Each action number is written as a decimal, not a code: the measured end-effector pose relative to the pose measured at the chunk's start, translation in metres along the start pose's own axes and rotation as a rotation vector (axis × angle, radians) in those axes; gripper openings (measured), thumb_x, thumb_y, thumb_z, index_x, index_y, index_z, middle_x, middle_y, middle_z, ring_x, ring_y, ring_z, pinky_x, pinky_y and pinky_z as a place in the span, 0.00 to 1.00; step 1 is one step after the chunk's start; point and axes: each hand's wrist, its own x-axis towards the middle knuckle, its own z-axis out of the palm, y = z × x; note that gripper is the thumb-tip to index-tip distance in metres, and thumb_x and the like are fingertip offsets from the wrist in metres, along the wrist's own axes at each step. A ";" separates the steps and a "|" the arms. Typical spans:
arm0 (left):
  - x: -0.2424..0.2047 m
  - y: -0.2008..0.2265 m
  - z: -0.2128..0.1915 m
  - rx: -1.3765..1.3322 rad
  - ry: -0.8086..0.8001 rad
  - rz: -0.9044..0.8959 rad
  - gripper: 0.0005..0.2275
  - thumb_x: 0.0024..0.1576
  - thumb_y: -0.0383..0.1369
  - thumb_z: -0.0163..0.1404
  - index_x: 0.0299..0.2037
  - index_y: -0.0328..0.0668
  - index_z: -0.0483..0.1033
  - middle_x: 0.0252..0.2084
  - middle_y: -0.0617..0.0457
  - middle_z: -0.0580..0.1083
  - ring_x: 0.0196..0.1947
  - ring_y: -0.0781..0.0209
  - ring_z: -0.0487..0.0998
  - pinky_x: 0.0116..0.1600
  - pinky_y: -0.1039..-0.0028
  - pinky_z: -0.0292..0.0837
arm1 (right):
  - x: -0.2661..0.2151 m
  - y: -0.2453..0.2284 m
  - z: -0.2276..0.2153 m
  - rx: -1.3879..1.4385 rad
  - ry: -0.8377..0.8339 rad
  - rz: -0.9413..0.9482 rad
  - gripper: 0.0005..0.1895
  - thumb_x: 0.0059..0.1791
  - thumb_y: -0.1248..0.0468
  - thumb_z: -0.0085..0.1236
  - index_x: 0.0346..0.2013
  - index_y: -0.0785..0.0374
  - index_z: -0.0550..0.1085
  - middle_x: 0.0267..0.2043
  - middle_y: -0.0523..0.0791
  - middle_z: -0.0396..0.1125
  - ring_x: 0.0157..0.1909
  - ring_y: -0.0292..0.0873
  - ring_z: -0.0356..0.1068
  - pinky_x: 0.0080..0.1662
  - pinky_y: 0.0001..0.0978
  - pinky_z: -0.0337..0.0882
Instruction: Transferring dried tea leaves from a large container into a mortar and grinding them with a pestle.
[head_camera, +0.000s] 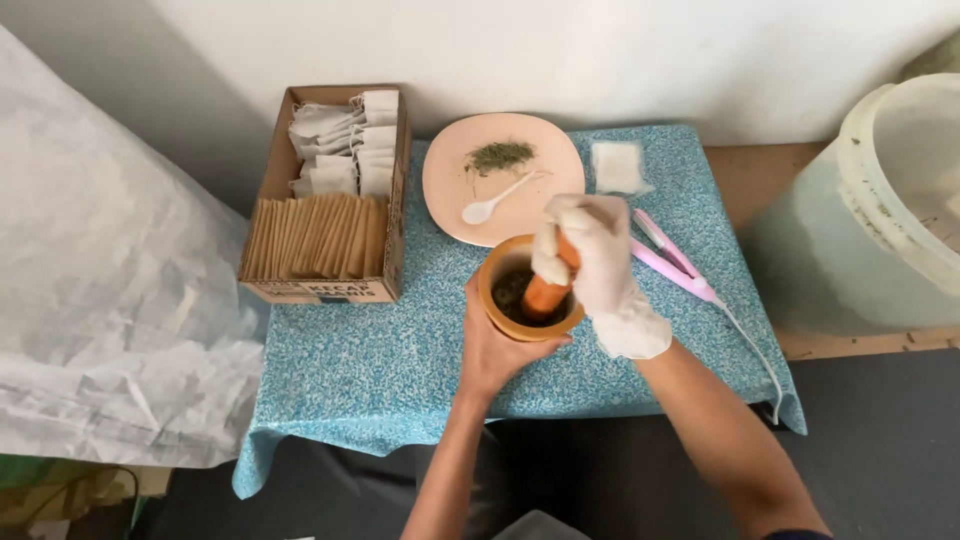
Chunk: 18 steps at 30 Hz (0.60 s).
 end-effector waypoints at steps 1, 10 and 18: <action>-0.001 -0.003 0.002 0.038 0.008 -0.005 0.53 0.27 0.44 0.81 0.65 0.33 0.66 0.57 0.36 0.79 0.58 0.42 0.82 0.68 0.45 0.77 | 0.002 0.022 -0.015 0.057 0.015 -0.009 0.17 0.55 0.65 0.51 0.23 0.70 0.70 0.13 0.53 0.56 0.09 0.45 0.59 0.15 0.33 0.60; -0.002 -0.036 -0.007 -0.058 0.009 0.092 0.48 0.25 0.40 0.82 0.60 0.31 0.72 0.52 0.38 0.81 0.53 0.47 0.83 0.64 0.50 0.80 | 0.009 -0.051 -0.013 -0.055 -0.114 -0.113 0.25 0.59 0.60 0.42 0.20 0.68 0.71 0.11 0.48 0.57 0.11 0.43 0.61 0.15 0.29 0.60; 0.004 0.019 0.006 -0.035 -0.098 0.130 0.39 0.29 0.42 0.80 0.52 0.33 0.79 0.45 0.42 0.82 0.44 0.56 0.81 0.57 0.56 0.83 | -0.018 -0.025 0.011 0.240 -0.125 -0.203 0.21 0.58 0.67 0.49 0.20 0.71 0.67 0.14 0.50 0.57 0.08 0.40 0.57 0.14 0.30 0.61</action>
